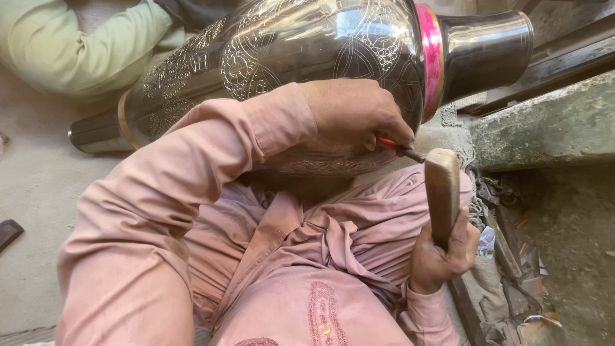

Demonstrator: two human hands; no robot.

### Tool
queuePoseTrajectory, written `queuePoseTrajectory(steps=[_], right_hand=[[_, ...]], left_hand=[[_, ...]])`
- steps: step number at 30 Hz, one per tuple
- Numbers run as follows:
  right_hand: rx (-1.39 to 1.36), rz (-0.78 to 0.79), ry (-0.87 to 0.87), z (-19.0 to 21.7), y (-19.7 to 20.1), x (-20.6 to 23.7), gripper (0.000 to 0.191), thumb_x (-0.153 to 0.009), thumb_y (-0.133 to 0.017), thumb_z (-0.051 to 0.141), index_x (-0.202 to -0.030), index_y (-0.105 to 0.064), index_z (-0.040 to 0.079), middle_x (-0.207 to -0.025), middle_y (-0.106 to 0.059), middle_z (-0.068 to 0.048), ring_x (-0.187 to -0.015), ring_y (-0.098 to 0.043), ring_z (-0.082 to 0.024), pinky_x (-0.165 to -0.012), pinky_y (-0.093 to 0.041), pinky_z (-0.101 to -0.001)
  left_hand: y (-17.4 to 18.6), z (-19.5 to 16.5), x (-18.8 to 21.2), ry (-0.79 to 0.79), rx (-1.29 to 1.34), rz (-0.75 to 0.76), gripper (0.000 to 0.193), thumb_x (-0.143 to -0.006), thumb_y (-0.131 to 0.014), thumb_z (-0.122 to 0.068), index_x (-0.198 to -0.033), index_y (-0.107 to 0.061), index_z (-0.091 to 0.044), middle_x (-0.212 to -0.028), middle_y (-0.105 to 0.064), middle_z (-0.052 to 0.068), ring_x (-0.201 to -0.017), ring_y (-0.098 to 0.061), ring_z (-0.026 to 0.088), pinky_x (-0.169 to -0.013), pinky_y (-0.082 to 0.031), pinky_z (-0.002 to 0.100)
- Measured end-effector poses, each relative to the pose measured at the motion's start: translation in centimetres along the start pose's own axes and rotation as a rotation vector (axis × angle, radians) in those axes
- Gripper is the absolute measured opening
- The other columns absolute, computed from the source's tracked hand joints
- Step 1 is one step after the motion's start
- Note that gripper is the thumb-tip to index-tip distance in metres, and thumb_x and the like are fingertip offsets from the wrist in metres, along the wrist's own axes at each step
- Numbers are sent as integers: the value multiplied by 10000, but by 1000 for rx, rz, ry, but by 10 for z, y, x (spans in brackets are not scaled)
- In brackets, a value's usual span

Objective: The person uses a small chisel and a wooden mallet to engrave intricate patterns onto a large metal vase. They repeatedly tap the chisel to create detailed designs on the vase's surface.

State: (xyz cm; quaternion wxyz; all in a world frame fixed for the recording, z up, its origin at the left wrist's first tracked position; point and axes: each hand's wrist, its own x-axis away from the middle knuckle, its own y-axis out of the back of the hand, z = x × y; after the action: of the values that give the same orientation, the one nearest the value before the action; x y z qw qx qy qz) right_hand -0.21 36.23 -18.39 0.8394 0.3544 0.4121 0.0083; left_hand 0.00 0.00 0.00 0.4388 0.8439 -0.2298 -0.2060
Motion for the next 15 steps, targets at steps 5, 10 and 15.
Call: queuePoseTrajectory(steps=[5,10,15], right_hand=[[-45,-25,-56,19,6,-5,751,-923,-672,-181,-1596,-510,112,-968,-520,-46,-727,-503,-145,-614,-401,-292],[-123,-59,-110,30,8,-5,669,-962,-692,-182,-1560,-533,73,-1135,-597,-117,-923,-592,-202,-747,-486,-339],[-228,-108,-128,43,4,-12,581,-945,-685,-203,-1471,-580,19,-1222,-647,-144,-1054,-666,-251,-907,-573,-361]], left_hand=[[-5,1,-6,24,-15,13,370,-763,-706,29,-1085,-727,-151,-894,-753,53,-814,-735,255,-694,-564,431],[-6,3,-7,18,-36,22,225,-829,-716,-8,-1026,-722,-117,-864,-744,71,-817,-732,269,-693,-547,447],[-3,4,-6,19,-60,42,175,-825,-750,-31,-983,-709,-93,-855,-738,85,-849,-721,305,-715,-534,472]])
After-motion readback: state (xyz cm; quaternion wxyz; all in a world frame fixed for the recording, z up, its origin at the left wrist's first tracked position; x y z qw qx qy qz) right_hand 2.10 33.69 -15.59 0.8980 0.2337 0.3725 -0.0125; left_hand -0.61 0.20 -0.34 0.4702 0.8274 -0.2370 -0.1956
